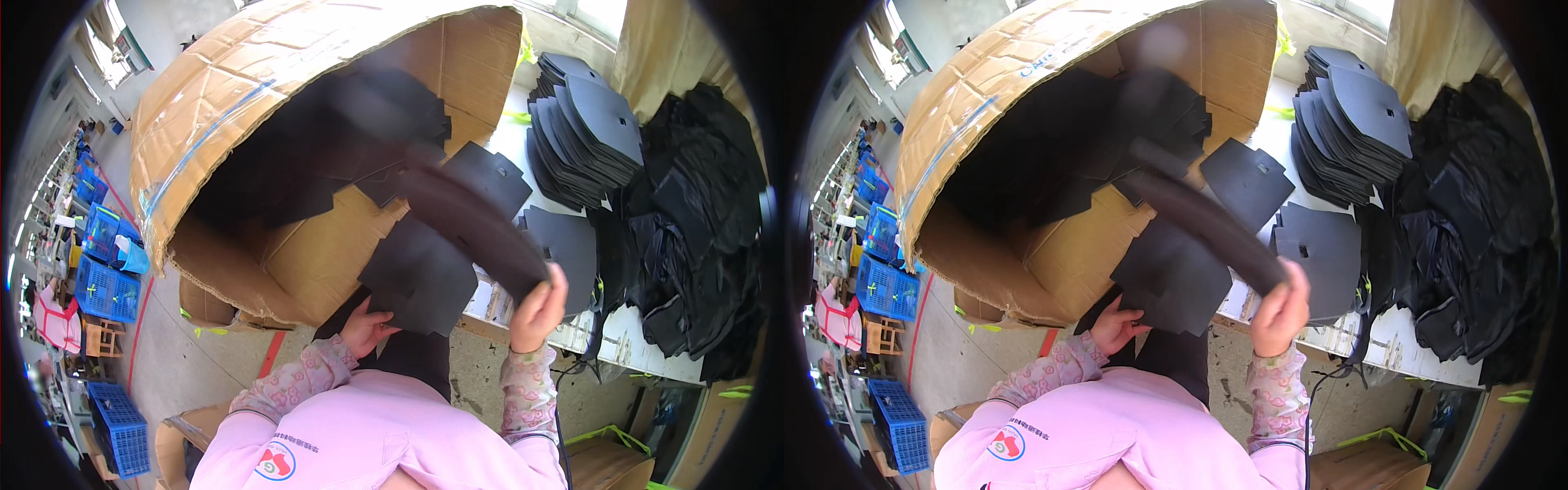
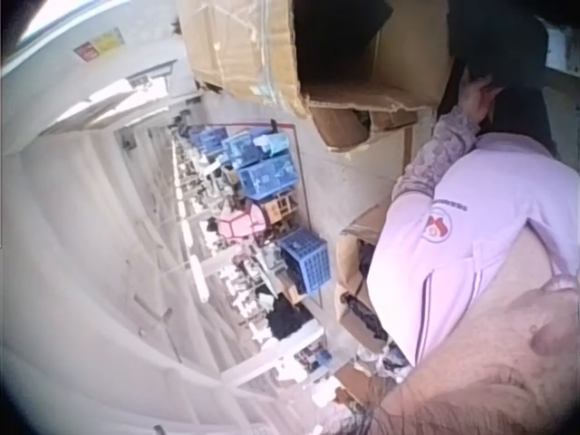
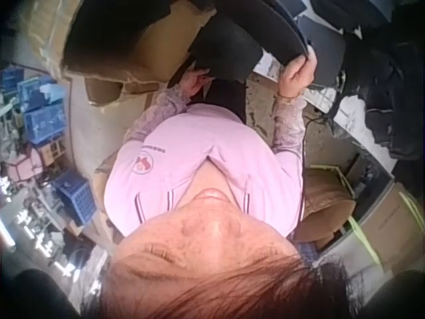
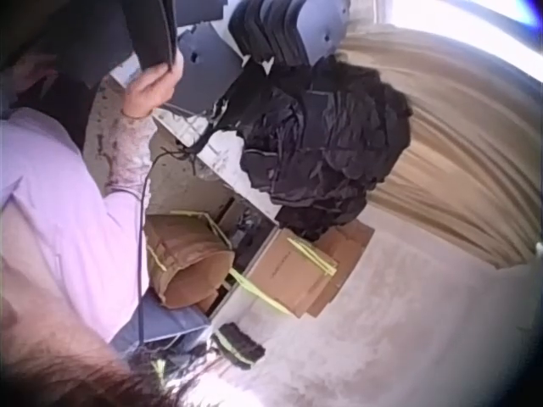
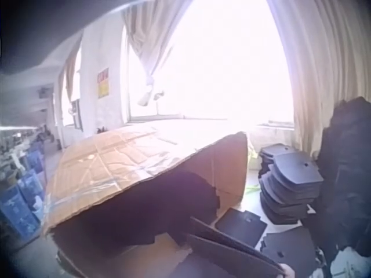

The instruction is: Sort and organize black plastic or rubber components from a large shipping box into neat stacks.

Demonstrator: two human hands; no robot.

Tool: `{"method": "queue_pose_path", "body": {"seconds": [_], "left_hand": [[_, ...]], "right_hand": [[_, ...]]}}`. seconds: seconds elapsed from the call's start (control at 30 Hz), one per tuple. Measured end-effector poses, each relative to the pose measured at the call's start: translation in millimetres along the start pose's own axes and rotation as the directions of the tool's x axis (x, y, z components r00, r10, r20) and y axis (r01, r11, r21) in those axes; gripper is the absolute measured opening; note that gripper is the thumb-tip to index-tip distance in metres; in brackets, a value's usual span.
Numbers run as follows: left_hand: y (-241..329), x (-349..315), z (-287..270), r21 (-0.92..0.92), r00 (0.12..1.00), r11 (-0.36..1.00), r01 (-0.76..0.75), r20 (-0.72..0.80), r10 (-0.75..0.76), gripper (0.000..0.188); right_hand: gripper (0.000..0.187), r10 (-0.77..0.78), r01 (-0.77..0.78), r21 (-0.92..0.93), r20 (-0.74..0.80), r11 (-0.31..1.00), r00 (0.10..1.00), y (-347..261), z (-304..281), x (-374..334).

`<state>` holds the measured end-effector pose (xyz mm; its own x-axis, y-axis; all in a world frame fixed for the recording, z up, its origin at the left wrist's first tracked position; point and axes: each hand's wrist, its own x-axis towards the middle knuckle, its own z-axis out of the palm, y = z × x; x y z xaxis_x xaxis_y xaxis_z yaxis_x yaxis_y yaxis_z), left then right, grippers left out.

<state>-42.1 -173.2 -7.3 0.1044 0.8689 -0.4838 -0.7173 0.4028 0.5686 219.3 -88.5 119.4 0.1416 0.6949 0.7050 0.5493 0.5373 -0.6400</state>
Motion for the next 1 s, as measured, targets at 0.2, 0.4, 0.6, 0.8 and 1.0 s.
{"method": "queue_pose_path", "body": {"seconds": [0.2,0.4,0.6,0.8,1.0], "left_hand": [[-11.4,3.9,-16.1,-0.103,0.999,0.993,0.050,0.018,-0.048,0.057],[-8.7,-20.2,-16.1,-0.250,0.956,0.967,0.055,0.292,0.021,0.055],[-0.7,-6.2,-23.1,-0.243,0.991,0.965,0.095,0.118,-0.068,0.057],[-2.5,12.9,-17.3,-0.127,0.994,0.986,0.112,0.009,-0.111,0.047],[2.7,6.0,-11.8,-0.129,0.996,0.988,0.089,0.022,-0.087,0.045]], "right_hand": [[0.026,0.598,-0.715,0.321,0.395,0.622,0.697,69.8,48.9,-42.8],[0.031,0.636,-0.700,-0.072,0.492,0.710,0.595,84.9,62.2,-81.6],[0.051,0.209,-0.031,-0.352,0.480,0.936,0.852,72.1,67.1,-44.5],[0.073,0.161,0.136,-0.357,0.687,0.924,0.709,93.8,132.8,-15.5],[0.071,0.206,-0.072,-0.196,0.863,0.978,0.460,60.9,116.1,12.5]]}}
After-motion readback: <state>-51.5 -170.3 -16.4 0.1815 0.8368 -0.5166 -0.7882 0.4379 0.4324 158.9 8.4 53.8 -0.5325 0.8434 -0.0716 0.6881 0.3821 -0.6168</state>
